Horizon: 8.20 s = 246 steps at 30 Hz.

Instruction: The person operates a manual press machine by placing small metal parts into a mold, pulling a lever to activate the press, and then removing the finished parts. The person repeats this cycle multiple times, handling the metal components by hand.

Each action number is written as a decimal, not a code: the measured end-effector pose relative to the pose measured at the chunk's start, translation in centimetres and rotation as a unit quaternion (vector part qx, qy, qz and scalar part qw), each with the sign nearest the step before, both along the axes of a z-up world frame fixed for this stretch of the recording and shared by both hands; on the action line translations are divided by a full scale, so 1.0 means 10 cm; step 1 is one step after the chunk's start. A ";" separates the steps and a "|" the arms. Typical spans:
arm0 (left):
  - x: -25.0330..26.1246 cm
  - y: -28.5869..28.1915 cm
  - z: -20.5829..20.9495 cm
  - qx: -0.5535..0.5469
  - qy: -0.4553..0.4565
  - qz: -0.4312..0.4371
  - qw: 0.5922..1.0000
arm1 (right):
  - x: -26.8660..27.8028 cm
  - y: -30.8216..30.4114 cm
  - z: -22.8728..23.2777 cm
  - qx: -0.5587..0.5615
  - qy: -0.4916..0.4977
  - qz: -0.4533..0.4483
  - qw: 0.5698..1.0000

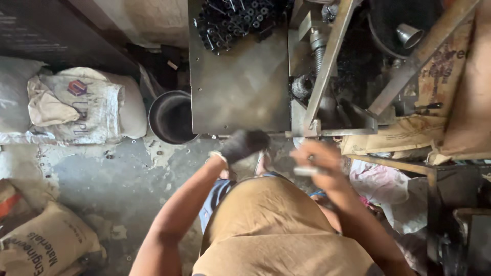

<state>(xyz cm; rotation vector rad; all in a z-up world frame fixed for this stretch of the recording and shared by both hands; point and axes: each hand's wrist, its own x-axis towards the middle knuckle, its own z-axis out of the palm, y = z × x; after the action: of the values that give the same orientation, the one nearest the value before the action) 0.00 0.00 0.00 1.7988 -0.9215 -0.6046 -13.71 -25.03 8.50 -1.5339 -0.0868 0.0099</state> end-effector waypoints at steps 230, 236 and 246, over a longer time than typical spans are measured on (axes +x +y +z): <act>1.53 -1.11 -0.05 -0.054 -0.005 0.408 0.911 | 0.94 -0.56 0.39 -0.401 -0.013 -0.306 0.863; 1.80 -1.79 0.05 0.038 -0.106 0.471 0.875 | 0.97 -0.49 0.42 -0.439 0.037 -0.330 0.835; 2.76 -1.97 0.02 0.256 -0.184 0.246 0.917 | 0.99 -0.53 0.48 -0.459 0.015 -0.319 0.829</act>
<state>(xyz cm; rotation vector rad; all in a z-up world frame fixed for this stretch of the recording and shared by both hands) 27.55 -19.67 0.23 2.5691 -0.5239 -0.1845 -3.77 -30.34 13.25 -2.4602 0.5402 -0.5286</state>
